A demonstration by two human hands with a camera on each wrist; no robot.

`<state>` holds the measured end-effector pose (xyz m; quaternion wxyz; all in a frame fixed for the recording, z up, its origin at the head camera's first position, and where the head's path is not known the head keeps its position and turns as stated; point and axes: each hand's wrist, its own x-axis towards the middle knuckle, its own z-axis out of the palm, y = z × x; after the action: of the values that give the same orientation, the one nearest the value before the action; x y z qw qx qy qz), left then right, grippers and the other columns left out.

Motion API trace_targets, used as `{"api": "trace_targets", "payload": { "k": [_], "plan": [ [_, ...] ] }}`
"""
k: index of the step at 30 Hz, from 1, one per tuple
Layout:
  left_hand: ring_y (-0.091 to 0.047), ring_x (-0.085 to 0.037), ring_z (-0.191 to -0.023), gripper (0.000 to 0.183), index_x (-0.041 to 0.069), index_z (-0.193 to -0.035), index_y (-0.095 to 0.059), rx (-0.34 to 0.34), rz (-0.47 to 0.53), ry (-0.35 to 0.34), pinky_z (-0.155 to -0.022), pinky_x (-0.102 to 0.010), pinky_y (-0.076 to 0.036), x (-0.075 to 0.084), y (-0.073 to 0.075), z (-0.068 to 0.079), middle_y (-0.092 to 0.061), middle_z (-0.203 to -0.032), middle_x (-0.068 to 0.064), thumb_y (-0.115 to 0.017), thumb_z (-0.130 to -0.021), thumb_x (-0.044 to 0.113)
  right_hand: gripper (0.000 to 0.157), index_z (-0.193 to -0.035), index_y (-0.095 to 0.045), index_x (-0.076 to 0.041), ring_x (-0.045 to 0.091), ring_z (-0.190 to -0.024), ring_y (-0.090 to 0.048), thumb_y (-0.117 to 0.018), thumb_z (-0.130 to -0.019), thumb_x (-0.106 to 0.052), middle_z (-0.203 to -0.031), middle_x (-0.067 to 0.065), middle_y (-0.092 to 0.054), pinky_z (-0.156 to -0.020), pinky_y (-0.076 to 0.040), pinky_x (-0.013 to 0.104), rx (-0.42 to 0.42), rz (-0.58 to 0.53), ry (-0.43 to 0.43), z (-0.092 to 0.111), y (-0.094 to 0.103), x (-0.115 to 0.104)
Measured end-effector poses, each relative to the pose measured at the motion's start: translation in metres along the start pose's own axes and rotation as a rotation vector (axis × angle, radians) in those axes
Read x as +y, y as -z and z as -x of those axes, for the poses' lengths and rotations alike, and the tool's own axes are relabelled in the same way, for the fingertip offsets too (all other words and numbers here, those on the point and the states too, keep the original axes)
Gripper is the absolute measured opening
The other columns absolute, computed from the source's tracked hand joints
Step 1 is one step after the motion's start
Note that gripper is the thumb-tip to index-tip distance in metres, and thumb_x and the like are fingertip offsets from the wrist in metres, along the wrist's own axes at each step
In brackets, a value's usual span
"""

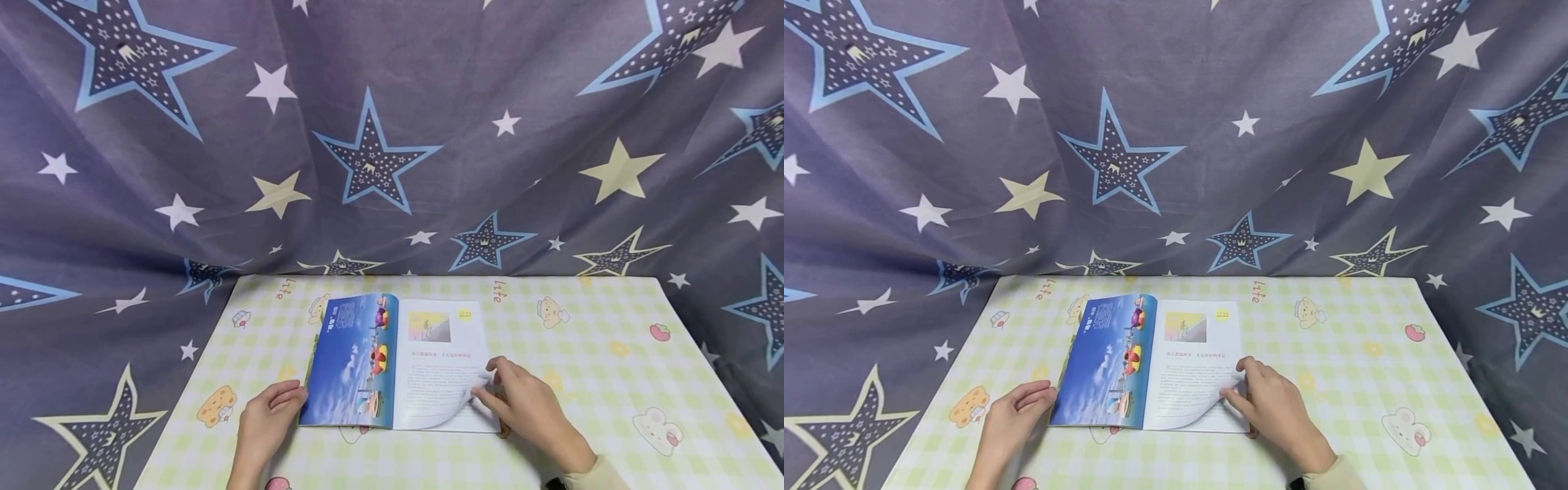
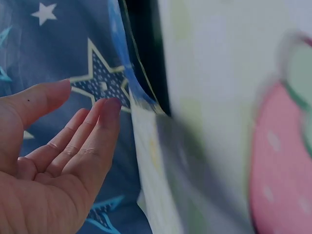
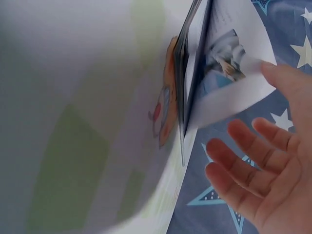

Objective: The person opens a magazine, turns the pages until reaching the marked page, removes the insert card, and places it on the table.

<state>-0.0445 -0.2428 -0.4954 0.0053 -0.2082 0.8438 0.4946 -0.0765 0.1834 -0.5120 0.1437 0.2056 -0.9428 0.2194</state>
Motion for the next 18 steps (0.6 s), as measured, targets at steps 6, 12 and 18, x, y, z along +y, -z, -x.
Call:
{"api": "trace_targets", "payload": {
  "k": [6,12,18],
  "plan": [
    [-0.071,-0.015,-0.096,0.035,0.007,-0.12,-0.071,-0.065,0.074,-0.068,-0.085,-0.021,-0.055,0.021,-0.02,-0.001,-0.074,-0.107,-0.004,-0.075,-0.092,0.028,0.047,-0.114,-0.06,-0.011,0.008,-0.07,-0.064,-0.08,-0.085,-0.042,-0.099,0.0,-0.071,-0.054,-0.052,0.023,0.028,-0.051,0.034,-0.005,-0.004,-0.009],
    [-0.072,-0.018,-0.094,0.031,0.002,-0.117,-0.071,-0.134,0.154,-0.171,-0.082,-0.022,-0.057,0.039,-0.046,-0.002,-0.074,-0.103,-0.006,-0.075,-0.092,0.02,0.042,-0.119,-0.061,-0.01,0.02,-0.095,-0.071,-0.08,-0.087,-0.031,-0.111,0.003,-0.071,-0.072,-0.061,0.036,0.058,-0.119,0.114,-0.012,-0.006,-0.019],
    [-0.072,-0.024,-0.095,0.034,-0.002,-0.118,-0.069,-0.301,0.267,-0.279,-0.081,-0.025,-0.058,0.058,-0.072,0.0,-0.073,-0.104,-0.013,-0.076,-0.091,0.018,0.029,-0.118,-0.061,-0.009,0.025,-0.118,-0.063,-0.073,-0.093,-0.014,-0.134,0.008,-0.062,-0.087,-0.058,0.035,-0.001,-0.279,0.219,-0.019,-0.009,-0.029]
  ]
}}
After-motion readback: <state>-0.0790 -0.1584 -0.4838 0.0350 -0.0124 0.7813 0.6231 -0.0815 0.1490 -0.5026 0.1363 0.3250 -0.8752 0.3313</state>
